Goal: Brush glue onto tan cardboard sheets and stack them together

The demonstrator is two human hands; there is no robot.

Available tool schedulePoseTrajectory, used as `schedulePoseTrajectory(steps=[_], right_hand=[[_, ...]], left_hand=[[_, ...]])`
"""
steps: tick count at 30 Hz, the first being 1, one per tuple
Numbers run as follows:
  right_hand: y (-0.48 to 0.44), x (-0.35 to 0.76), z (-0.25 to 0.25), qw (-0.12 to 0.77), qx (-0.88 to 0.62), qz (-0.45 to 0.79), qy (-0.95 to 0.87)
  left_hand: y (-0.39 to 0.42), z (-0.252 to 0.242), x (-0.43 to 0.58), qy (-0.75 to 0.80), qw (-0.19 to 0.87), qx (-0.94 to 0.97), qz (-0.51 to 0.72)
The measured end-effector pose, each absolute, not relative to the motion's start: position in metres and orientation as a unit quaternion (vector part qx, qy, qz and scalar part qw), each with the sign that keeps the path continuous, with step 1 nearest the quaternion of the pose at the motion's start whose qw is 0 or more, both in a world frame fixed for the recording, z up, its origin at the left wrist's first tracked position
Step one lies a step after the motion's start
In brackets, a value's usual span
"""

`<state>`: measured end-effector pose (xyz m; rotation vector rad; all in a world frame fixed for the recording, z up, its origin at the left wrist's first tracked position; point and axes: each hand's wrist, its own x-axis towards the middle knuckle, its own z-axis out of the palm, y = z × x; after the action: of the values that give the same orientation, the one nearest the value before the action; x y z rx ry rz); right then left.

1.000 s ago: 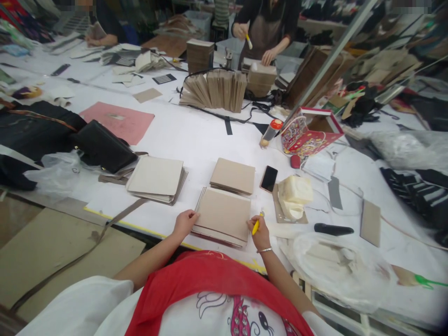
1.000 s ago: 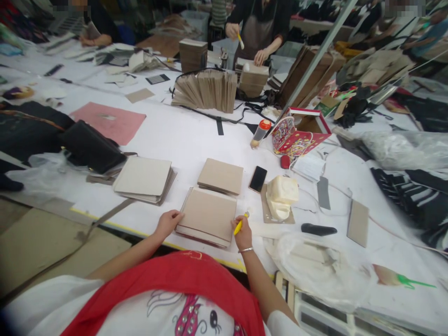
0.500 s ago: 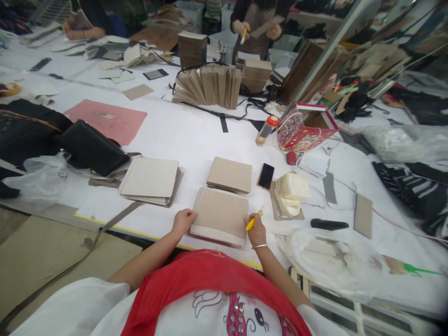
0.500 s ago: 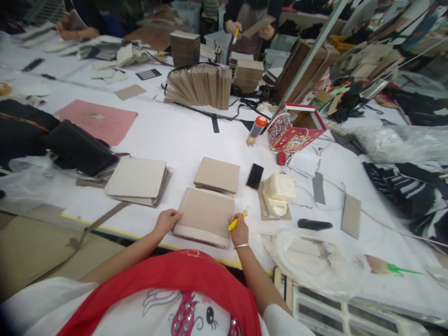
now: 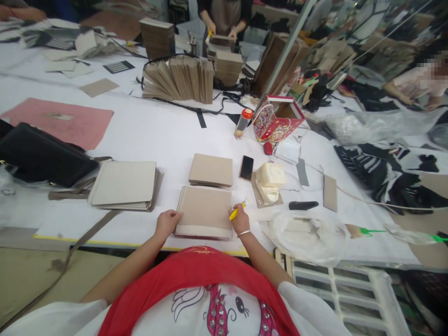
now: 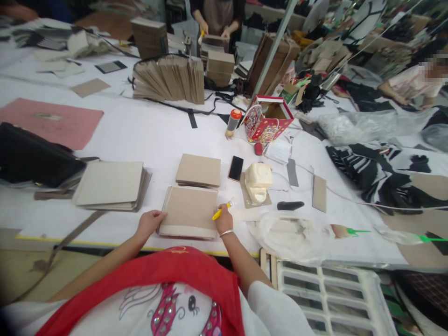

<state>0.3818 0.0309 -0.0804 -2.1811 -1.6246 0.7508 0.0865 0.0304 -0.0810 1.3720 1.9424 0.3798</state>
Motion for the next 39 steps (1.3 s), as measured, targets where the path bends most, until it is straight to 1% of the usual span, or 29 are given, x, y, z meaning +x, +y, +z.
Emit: schedulePoseTrajectory(steps=[20, 28, 32, 34, 36, 39], right_hand=[[0.036, 0.374, -0.075, 0.115, -0.789, 0.238, -0.555], [0.035, 0.372, -0.071, 0.069, -0.790, 0.215, -0.569], [0.037, 0.376, -0.065, 0.041, -0.786, 0.196, -0.585], [0.036, 0.380, -0.061, 0.041, -0.792, 0.181, -0.582], [0.034, 0.384, -0.058, 0.056, -0.794, 0.174, -0.580], [0.028, 0.385, -0.058, 0.088, -0.780, 0.186, -0.592]], left_hand=[[0.030, -0.076, 0.089, 0.768, 0.347, 0.511, 0.171], [0.029, -0.073, 0.089, 0.762, 0.331, 0.538, 0.143], [0.032, -0.075, 0.088, 0.748, 0.303, 0.583, 0.097], [0.033, -0.072, 0.086, 0.736, 0.273, 0.613, 0.087], [0.032, -0.068, 0.077, 0.726, 0.225, 0.640, 0.109], [0.032, -0.060, 0.048, 0.719, 0.126, 0.660, 0.179]])
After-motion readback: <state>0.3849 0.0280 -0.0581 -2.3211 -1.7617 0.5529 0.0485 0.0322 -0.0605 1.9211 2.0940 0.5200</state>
